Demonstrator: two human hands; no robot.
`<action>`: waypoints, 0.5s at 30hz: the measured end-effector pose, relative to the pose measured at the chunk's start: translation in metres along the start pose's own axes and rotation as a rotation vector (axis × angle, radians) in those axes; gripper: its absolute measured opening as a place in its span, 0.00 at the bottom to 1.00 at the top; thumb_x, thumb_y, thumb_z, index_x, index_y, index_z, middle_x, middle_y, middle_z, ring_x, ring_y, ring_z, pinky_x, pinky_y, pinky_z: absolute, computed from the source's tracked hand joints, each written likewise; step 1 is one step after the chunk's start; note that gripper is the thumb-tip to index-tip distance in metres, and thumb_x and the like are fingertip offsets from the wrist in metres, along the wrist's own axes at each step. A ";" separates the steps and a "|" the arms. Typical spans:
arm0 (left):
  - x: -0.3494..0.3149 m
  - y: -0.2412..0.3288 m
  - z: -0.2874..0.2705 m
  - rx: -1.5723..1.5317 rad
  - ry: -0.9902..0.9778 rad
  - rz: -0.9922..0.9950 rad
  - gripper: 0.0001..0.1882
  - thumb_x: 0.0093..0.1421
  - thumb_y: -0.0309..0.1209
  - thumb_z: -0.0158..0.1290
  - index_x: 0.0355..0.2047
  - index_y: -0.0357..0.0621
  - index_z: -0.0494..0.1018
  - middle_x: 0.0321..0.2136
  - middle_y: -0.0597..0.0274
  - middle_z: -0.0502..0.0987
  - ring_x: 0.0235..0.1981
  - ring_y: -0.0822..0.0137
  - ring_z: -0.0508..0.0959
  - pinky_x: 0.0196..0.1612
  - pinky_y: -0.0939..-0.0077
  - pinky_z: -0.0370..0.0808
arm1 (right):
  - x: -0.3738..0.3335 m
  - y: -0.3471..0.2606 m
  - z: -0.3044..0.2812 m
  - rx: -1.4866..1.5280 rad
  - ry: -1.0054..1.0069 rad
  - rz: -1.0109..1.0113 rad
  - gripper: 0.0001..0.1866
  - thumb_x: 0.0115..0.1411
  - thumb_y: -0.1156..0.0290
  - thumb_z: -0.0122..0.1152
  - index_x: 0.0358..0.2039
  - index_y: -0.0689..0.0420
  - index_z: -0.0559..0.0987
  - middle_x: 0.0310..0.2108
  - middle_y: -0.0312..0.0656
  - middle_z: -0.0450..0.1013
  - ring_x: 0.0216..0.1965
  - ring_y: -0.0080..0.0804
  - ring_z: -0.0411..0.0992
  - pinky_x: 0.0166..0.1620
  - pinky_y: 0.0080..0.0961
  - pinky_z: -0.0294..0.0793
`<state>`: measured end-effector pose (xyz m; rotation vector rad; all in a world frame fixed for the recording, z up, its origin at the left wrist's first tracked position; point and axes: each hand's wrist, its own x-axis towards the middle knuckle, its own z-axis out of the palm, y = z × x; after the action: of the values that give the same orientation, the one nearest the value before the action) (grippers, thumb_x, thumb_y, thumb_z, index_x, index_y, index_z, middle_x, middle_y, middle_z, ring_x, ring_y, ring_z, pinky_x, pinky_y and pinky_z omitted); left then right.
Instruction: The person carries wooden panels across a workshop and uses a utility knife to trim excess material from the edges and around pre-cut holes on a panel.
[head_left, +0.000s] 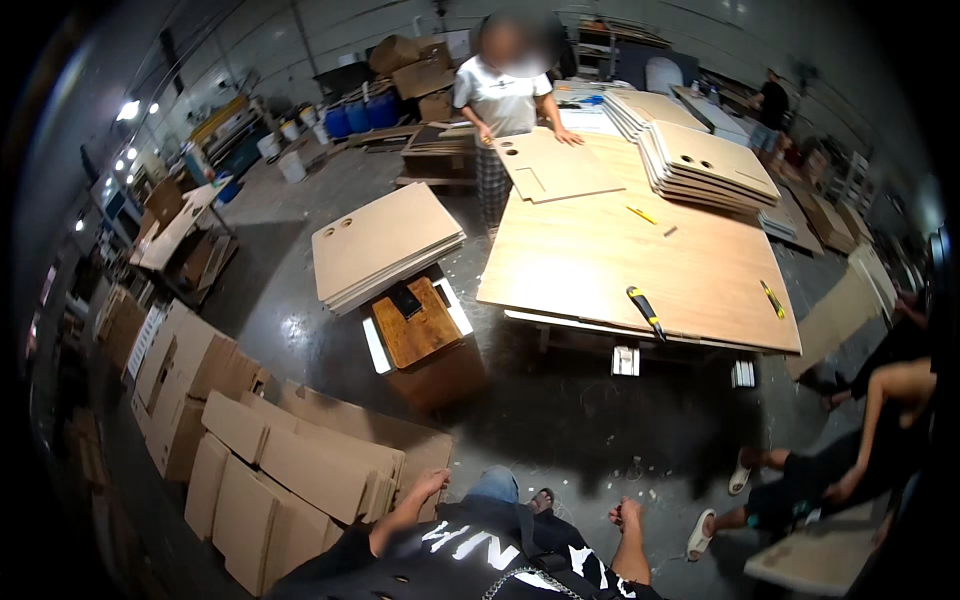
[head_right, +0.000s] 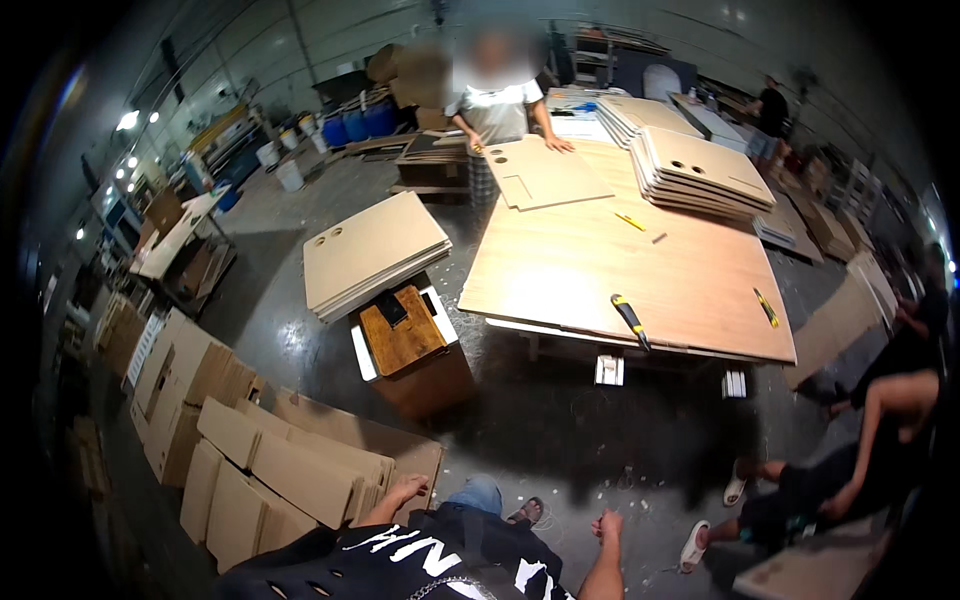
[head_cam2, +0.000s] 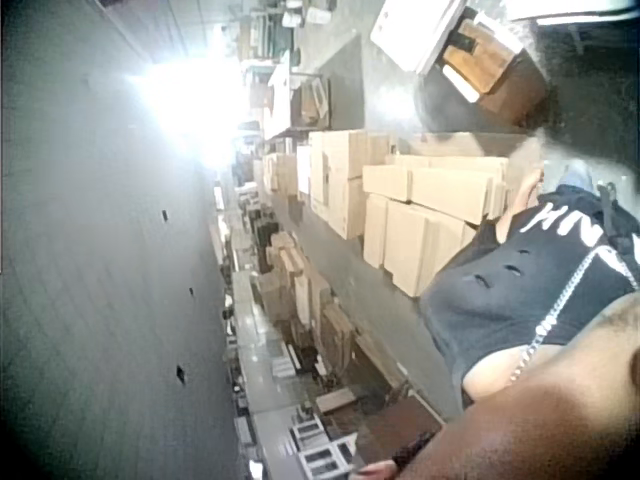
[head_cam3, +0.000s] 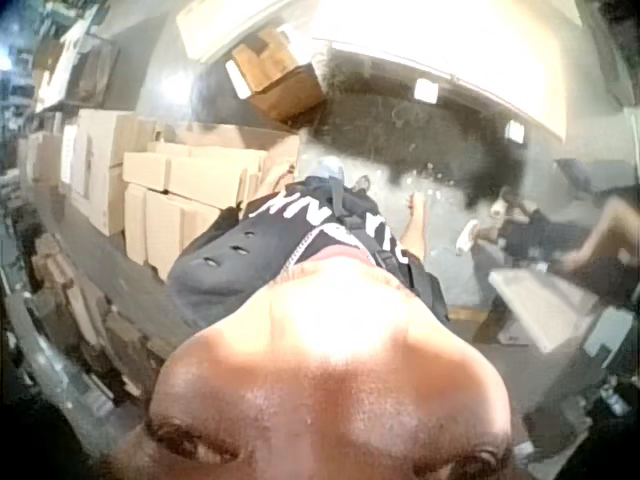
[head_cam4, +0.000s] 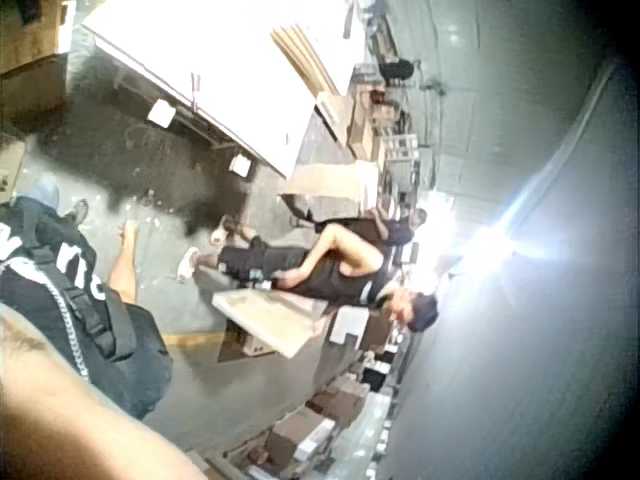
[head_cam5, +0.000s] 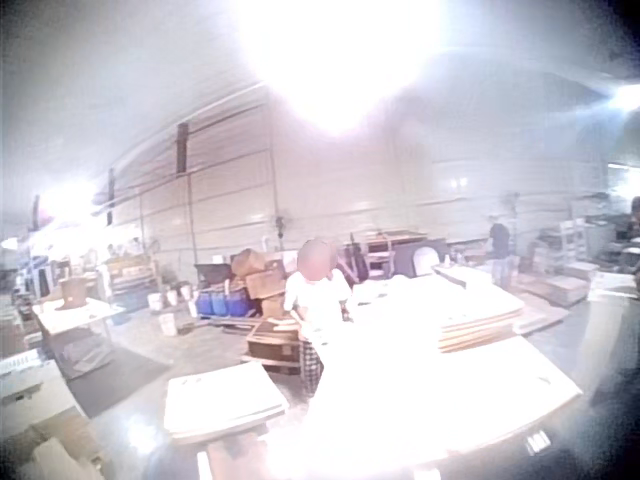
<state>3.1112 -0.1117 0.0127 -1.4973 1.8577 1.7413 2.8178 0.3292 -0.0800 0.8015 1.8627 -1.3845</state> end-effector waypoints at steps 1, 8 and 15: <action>-0.002 0.008 0.003 0.026 0.013 0.078 0.20 0.60 0.45 0.45 0.37 0.39 0.74 0.31 0.59 0.78 0.33 0.64 0.76 0.37 0.68 0.71 | 0.007 -0.012 0.004 -0.096 0.012 0.006 0.14 0.58 0.64 0.50 0.36 0.63 0.73 0.20 0.43 0.69 0.17 0.33 0.70 0.18 0.31 0.71; 0.036 -0.047 -0.008 0.126 0.174 -0.211 0.20 0.57 0.42 0.45 0.39 0.38 0.75 0.33 0.49 0.78 0.34 0.57 0.76 0.39 0.64 0.71 | 0.007 -0.075 0.101 -0.546 -0.077 -0.153 0.15 0.57 0.62 0.56 0.38 0.61 0.76 0.28 0.46 0.73 0.20 0.35 0.71 0.21 0.31 0.71; 0.090 -0.085 0.006 0.539 0.160 -0.068 0.19 0.61 0.41 0.42 0.42 0.39 0.72 0.35 0.48 0.75 0.33 0.57 0.77 0.39 0.59 0.72 | -0.058 -0.236 0.195 -0.493 0.235 -1.008 0.15 0.55 0.74 0.53 0.42 0.66 0.72 0.42 0.54 0.68 0.43 0.49 0.68 0.49 0.40 0.65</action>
<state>3.1287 -0.1366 -0.1074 -1.4775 2.0971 0.9924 2.6942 0.0776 0.0561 -0.3158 2.8134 -1.2577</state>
